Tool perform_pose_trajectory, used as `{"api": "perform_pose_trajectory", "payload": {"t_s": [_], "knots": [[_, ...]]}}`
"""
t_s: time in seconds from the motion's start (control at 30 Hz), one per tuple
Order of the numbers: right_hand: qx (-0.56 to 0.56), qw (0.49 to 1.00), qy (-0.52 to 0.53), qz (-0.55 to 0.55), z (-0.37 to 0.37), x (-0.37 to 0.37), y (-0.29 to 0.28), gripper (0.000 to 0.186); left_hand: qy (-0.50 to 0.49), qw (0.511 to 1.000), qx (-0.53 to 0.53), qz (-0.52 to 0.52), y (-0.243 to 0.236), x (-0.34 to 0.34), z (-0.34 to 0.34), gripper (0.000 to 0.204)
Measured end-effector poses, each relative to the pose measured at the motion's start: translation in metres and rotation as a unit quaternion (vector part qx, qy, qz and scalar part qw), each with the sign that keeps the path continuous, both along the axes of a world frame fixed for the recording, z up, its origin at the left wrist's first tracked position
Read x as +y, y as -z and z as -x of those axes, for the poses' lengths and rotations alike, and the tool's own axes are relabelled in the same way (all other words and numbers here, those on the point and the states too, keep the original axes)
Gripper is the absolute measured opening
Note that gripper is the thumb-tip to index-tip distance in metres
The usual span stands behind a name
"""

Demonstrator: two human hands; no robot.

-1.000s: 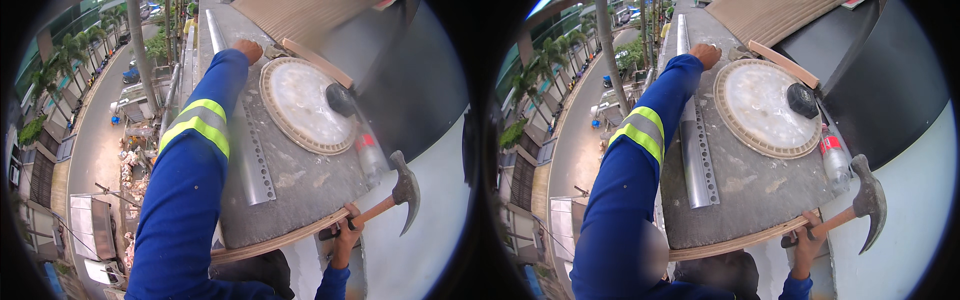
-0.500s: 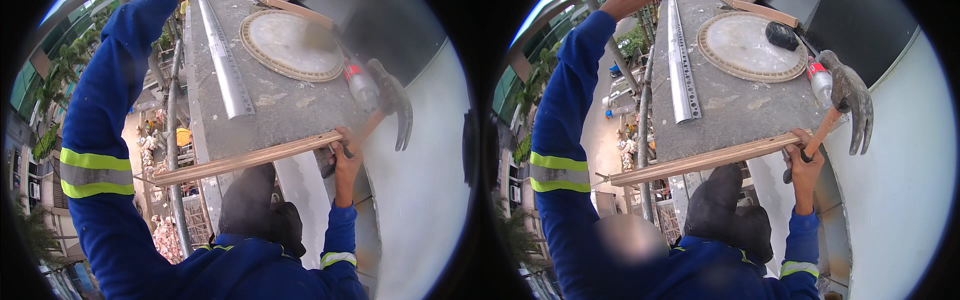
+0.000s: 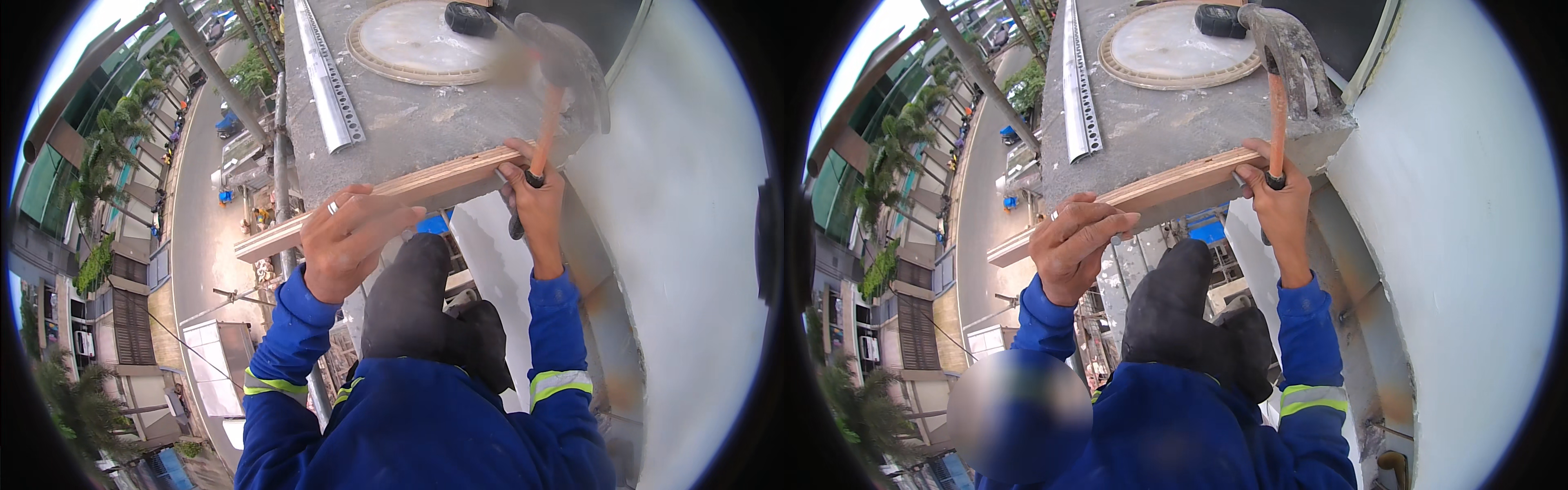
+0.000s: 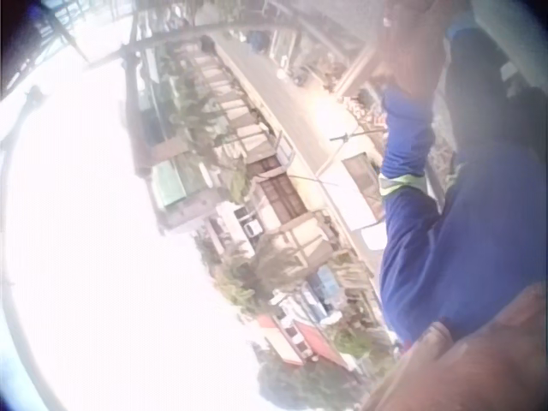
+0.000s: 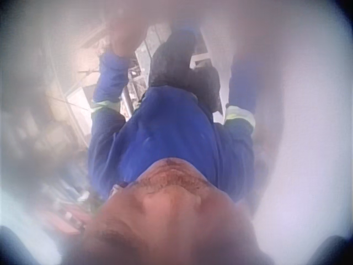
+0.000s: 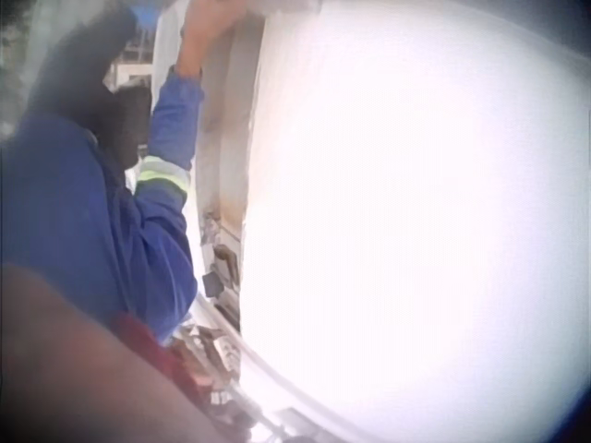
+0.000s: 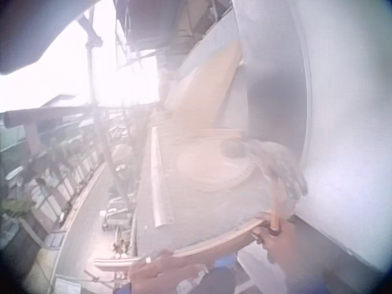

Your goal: The person positions a wooden molding strip against a concrete ledge and uses a hammer to tap it into place. The person adjusts the strip's alignment and continues hammering to secure it.

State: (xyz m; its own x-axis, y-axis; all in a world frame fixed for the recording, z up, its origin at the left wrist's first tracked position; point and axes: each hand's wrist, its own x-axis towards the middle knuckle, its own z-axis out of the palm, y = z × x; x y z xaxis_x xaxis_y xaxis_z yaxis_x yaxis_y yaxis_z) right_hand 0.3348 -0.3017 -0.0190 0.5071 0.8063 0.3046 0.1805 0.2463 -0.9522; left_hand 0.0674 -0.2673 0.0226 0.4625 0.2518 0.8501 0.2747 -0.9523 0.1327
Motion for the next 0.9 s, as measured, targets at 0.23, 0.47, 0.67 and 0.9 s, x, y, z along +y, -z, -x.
{"api": "perform_pose_trajectory", "payload": {"t_s": [0.23, 0.47, 0.67, 0.9], "knots": [[-0.022, 1.000, 0.000, -0.016, -0.002, 0.001, 0.002, 0.033, -0.146, 0.970, 0.010, -0.194, 0.067, 0.015, -0.005, 0.035], [-0.010, 1.000, -0.005, -0.017, -0.002, 0.002, 0.003, 0.033, -0.159, 0.966, 0.026, -0.201, 0.069, 0.014, 0.002, 0.039], [-0.010, 1.000, -0.002, -0.016, -0.002, 0.002, 0.004, 0.033, -0.179, 0.957, 0.043, -0.223, 0.070, 0.018, 0.002, 0.034], [-0.012, 1.000, -0.002, -0.015, -0.001, 0.001, 0.005, 0.032, -0.187, 0.959, 0.038, -0.210, 0.069, 0.018, -0.002, 0.030]]}}
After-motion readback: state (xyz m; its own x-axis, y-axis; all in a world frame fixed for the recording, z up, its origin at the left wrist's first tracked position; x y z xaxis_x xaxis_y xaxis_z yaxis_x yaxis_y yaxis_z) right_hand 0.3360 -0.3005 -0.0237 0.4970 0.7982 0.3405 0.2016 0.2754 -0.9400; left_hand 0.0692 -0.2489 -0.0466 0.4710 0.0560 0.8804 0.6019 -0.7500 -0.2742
